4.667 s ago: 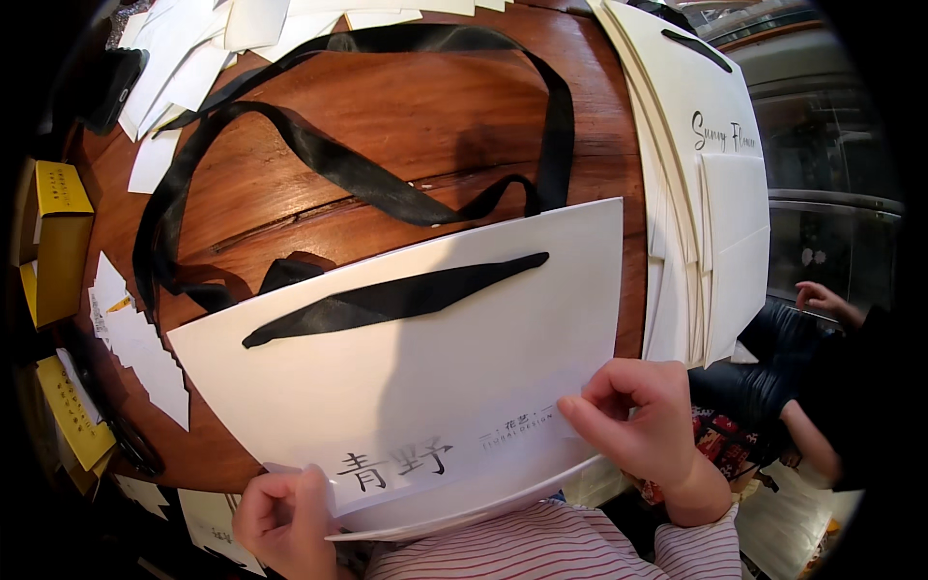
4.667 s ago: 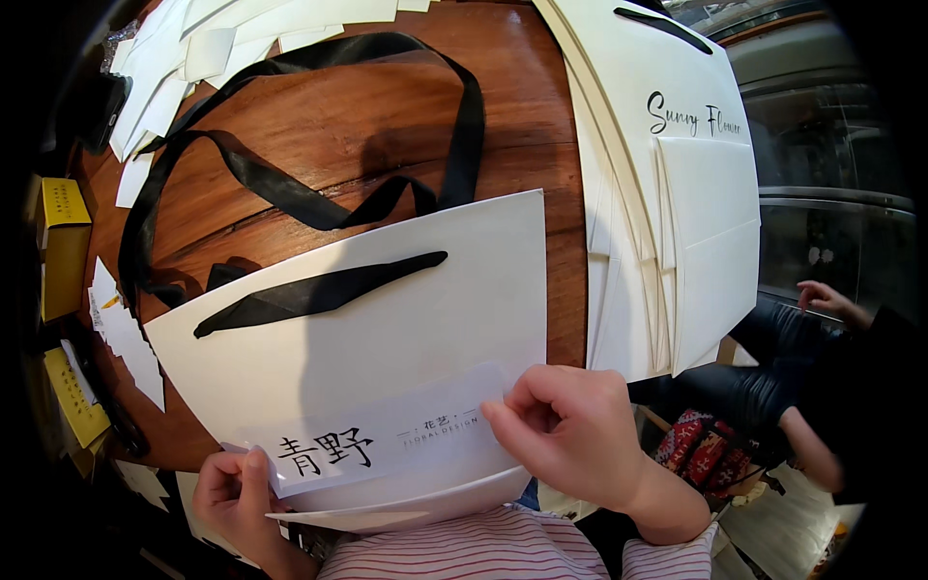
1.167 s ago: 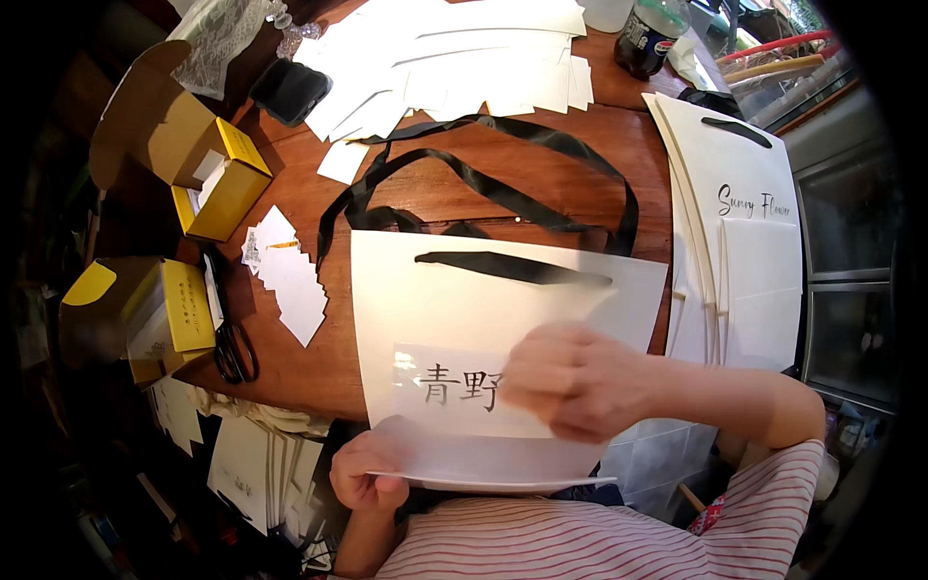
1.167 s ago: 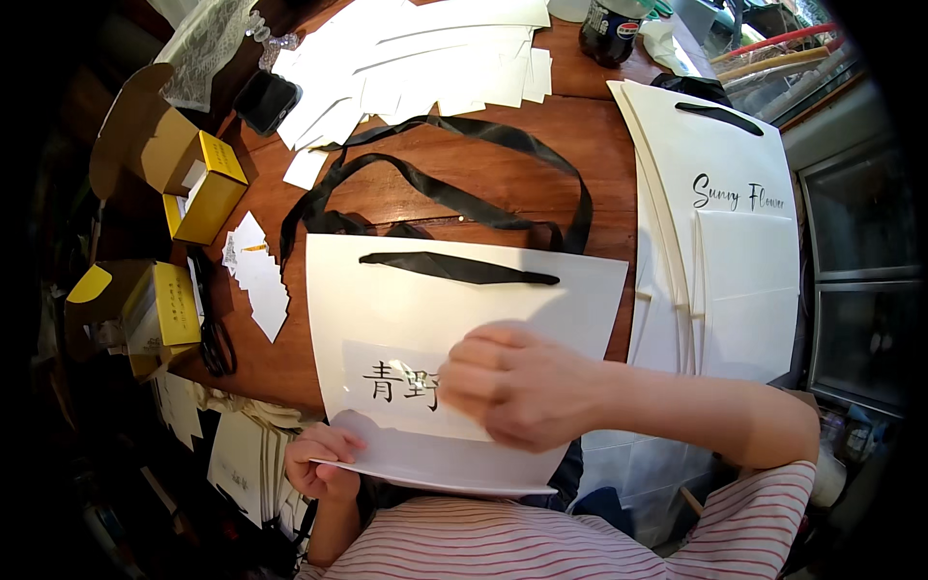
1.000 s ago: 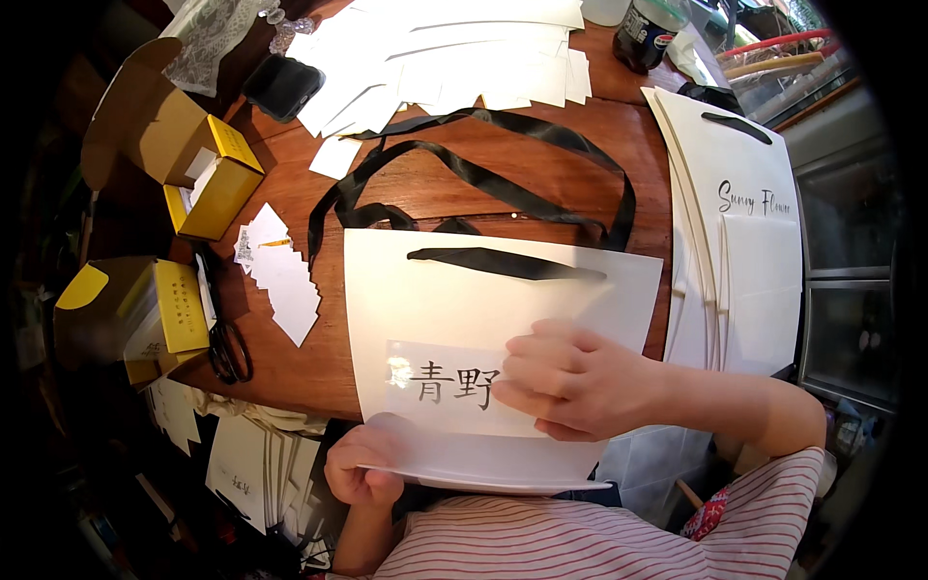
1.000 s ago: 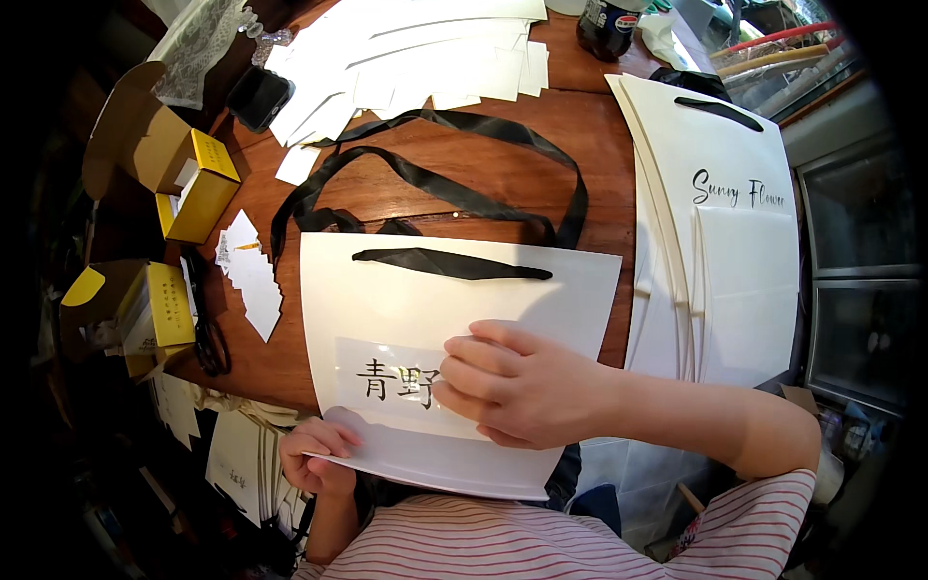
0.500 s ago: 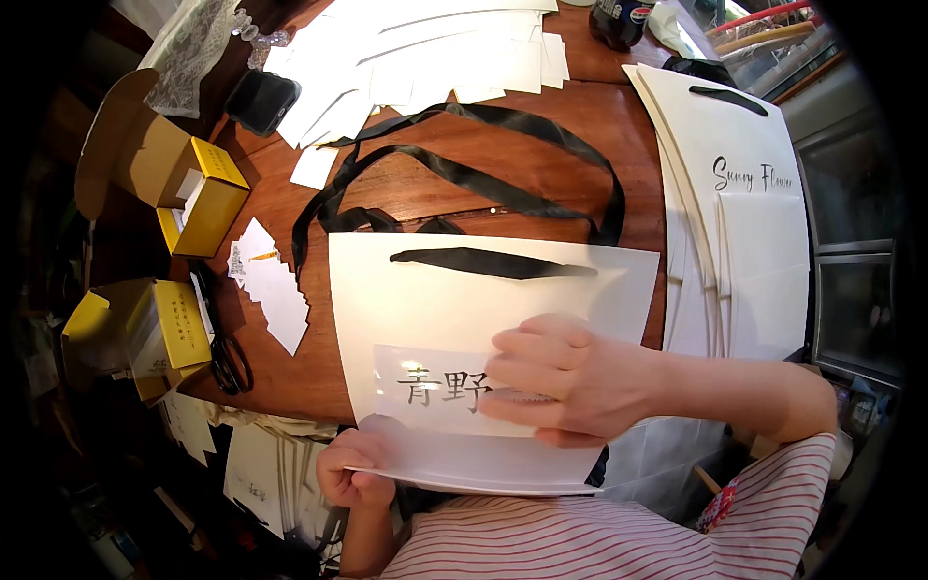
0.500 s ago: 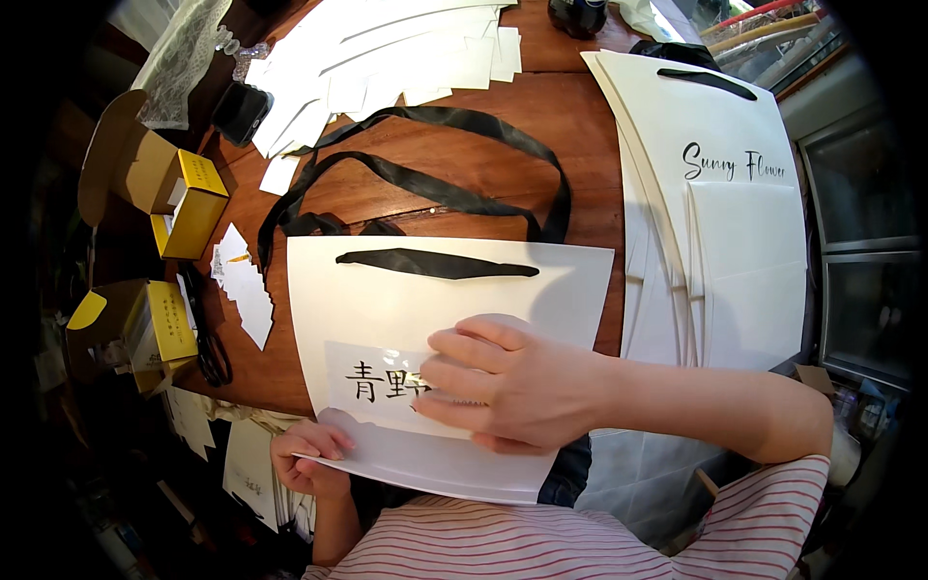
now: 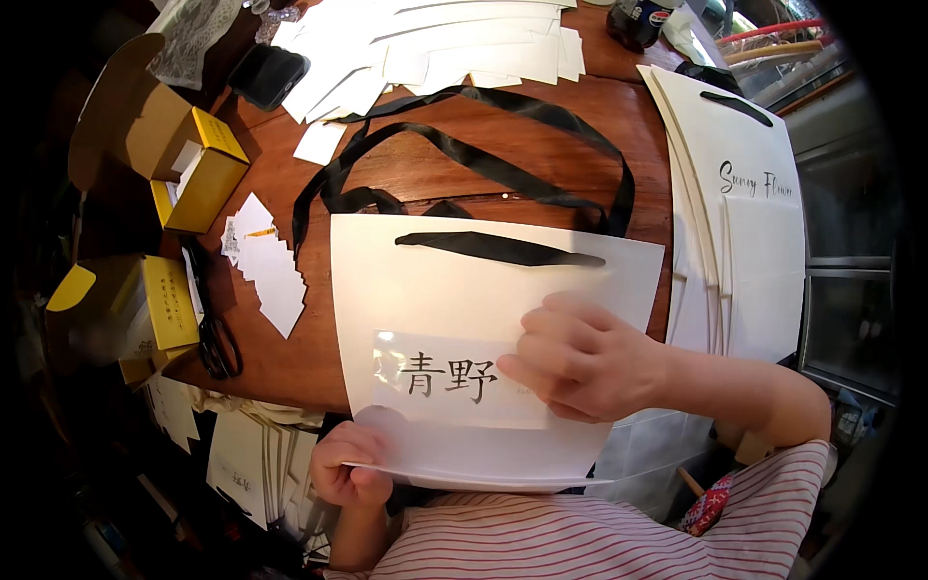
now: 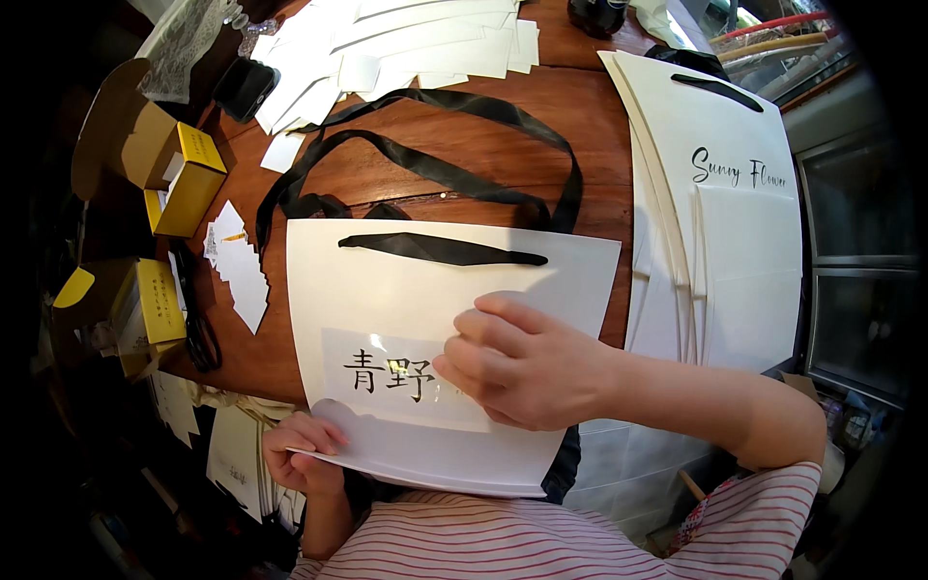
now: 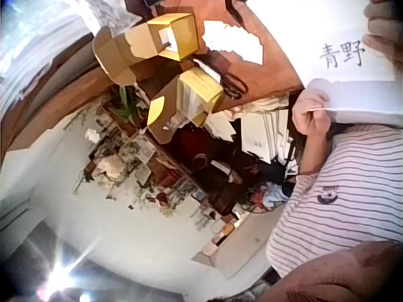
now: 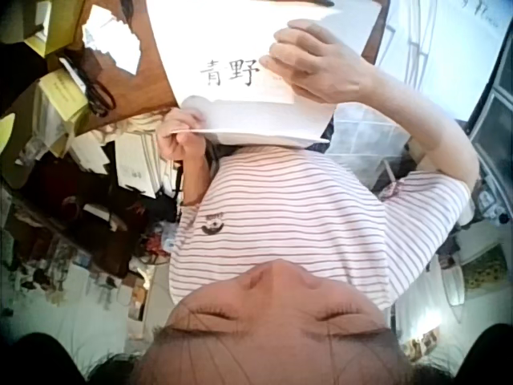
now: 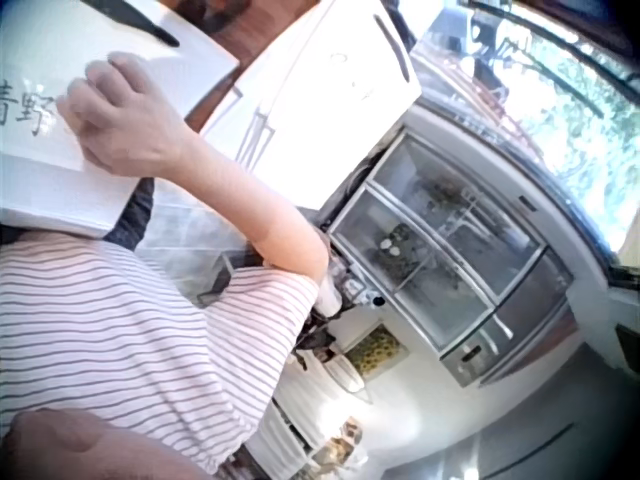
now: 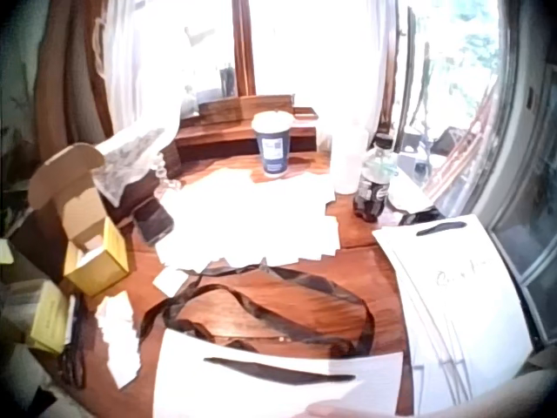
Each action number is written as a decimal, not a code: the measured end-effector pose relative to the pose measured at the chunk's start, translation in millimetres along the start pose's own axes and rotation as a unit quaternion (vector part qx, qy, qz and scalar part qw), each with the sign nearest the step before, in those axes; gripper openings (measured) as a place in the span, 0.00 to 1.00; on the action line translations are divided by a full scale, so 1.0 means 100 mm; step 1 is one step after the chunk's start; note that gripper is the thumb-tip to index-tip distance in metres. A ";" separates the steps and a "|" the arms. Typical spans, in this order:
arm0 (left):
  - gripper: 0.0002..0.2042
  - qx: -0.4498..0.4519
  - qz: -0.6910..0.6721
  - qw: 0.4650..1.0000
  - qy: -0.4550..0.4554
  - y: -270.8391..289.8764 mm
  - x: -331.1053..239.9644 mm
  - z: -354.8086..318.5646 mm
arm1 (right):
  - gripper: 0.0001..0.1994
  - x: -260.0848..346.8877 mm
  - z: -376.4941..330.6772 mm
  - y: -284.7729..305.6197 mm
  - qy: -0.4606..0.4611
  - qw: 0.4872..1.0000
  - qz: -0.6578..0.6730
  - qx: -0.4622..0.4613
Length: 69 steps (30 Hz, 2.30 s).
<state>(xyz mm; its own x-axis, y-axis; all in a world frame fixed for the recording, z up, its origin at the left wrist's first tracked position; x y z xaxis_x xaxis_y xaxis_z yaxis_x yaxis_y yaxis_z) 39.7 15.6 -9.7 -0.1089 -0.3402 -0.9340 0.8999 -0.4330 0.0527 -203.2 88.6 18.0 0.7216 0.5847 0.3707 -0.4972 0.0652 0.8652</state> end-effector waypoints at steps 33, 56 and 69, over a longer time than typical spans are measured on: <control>0.20 0.015 0.056 0.998 -0.011 -0.01 -0.05 0.01 | 0.17 0.18 -0.06 -0.05 0.133 0.985 0.052 0.093; 0.22 0.157 0.040 0.976 -0.145 -0.07 -0.10 0.22 | 0.16 0.06 0.72 -0.19 0.101 0.985 -0.022 0.137; 0.20 0.164 -0.019 0.986 -0.029 -0.01 0.11 0.27 | 0.22 0.04 1.22 -0.53 -0.004 0.984 -0.040 0.175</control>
<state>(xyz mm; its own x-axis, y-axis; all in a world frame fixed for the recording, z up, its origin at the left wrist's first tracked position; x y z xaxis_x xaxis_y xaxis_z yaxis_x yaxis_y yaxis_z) 25.6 -10.5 -10.7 -0.1729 -0.3620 -0.9160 0.7109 -0.6896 0.1384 -115.3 -10.7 14.8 0.7569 0.5819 0.2975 -0.2434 -0.1714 0.9547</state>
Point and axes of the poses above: each hand's wrist, its own z-axis towards the middle knuckle, its own y-axis out of the back of the hand, x = y × z, the point moved 7 cm from there along z, towards the middle knuckle, and after that the axes turned 5 degrees about x, right-handed, at the moved point
